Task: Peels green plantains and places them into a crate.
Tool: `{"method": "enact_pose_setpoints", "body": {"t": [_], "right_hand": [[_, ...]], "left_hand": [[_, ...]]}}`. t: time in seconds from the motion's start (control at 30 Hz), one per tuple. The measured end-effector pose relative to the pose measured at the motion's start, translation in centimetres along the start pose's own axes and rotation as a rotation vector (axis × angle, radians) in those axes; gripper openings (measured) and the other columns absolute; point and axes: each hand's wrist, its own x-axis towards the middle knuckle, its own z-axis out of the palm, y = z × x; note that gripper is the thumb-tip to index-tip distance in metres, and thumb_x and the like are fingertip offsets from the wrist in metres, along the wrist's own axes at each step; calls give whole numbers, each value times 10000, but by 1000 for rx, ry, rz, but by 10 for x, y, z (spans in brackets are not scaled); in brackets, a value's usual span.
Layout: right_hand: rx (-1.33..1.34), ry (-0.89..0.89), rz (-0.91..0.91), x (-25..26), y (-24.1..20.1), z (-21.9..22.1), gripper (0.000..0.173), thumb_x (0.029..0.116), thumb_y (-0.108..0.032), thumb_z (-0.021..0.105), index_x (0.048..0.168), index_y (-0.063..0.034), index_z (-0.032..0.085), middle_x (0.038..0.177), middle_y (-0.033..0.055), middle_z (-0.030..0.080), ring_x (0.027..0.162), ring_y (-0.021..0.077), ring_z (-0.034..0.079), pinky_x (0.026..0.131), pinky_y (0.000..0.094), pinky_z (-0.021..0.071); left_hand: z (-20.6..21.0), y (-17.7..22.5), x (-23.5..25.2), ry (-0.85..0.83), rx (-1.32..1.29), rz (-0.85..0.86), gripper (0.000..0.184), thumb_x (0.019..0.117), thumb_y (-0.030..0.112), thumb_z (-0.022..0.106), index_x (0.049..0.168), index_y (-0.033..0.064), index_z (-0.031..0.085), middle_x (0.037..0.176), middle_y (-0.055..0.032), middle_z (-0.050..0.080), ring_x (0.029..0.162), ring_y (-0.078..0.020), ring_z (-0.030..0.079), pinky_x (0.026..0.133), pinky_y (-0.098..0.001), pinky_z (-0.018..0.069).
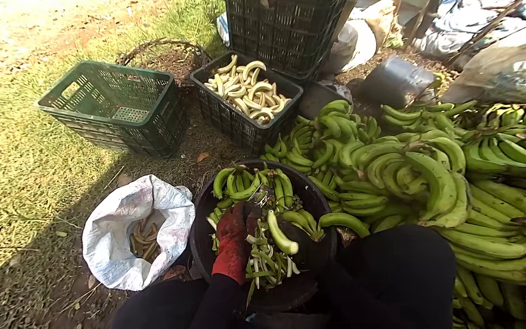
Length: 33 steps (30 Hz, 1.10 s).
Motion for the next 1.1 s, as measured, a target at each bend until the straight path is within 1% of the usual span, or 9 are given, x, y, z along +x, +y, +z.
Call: {"method": "enact_pose_setpoints", "body": {"t": [0.13, 0.27, 0.4, 0.53, 0.63, 0.7, 0.9, 1.0, 1.1], "right_hand": [[-2, 202, -424, 17, -17, -17, 486, 1123, -396, 270, 1385, -61, 506, 1072, 103, 688, 879, 186, 688, 744, 359, 596], [85, 492, -701, 19, -52, 6, 376, 1122, -282, 354, 1395, -44, 455, 1025, 108, 669, 825, 169, 686, 684, 337, 604], [-244, 858, -807, 16, -63, 22, 452, 1113, -251, 384, 1465, 26, 440, 1273, 167, 606, 1089, 115, 615, 959, 282, 518], [-217, 522, -663, 4, -53, 30, 414, 1123, -218, 331, 1441, 15, 460, 1214, 116, 618, 1030, 67, 606, 908, 226, 516], [-137, -30, -140, -5, -31, 15, 391, 1121, -380, 283, 1257, -119, 540, 938, 56, 677, 735, 148, 677, 592, 306, 576], [-344, -149, 114, -15, -30, 19, 404, 1109, -414, 302, 1327, -143, 507, 968, 75, 640, 756, 198, 653, 613, 373, 560], [-407, 365, -365, 11, -35, -2, 423, 1120, -302, 333, 1378, -45, 547, 1209, 80, 651, 1056, 86, 616, 929, 283, 516], [-9, 559, -451, 26, -54, 14, 404, 1128, -307, 319, 1219, -3, 569, 954, 116, 632, 787, 152, 621, 698, 326, 549], [284, 612, -491, 40, -62, 19, 439, 1125, -366, 309, 1234, -13, 548, 921, 133, 616, 743, 208, 625, 668, 382, 560]], "left_hand": [[12, 9, -33, -198, -227, 126, 472, 1045, 481, 497, 1376, 172, 631, 1269, -73, 687, 1213, -207, 636, 1088, -466, 487], [17, 16, -47, -258, -287, 157, 495, 1046, 524, 469, 1367, 186, 635, 1228, -55, 696, 1166, -180, 653, 1045, -444, 520], [14, 18, -45, -246, -267, 95, 494, 1056, 501, 457, 1387, 174, 621, 1282, -74, 677, 1216, -198, 632, 1077, -451, 496], [18, 10, -29, -200, -211, 61, 495, 1064, 506, 428, 1373, 175, 627, 1249, -81, 687, 1190, -227, 644, 1058, -476, 501], [15, 0, -5, -112, -61, 71, 463, 1059, 427, 437, 1391, 163, 623, 1253, -130, 688, 1178, -307, 654, 1029, -528, 505], [11, -7, 4, -71, -47, 43, 479, 1063, 453, 432, 1394, 163, 621, 1259, -139, 683, 1175, -313, 655, 1026, -528, 508], [18, 9, -20, -96, -121, 164, 496, 1049, 493, 457, 1380, 172, 639, 1200, -112, 706, 1138, -277, 668, 1022, -510, 518], [23, 19, -33, -65, -69, 244, 520, 1005, 512, 508, 1362, 166, 658, 1134, -152, 714, 1024, -332, 699, 901, -546, 561], [24, 22, -36, 28, -59, 258, 542, 968, 527, 562, 1339, 148, 674, 1115, -178, 713, 990, -365, 701, 865, -569, 561]]}}
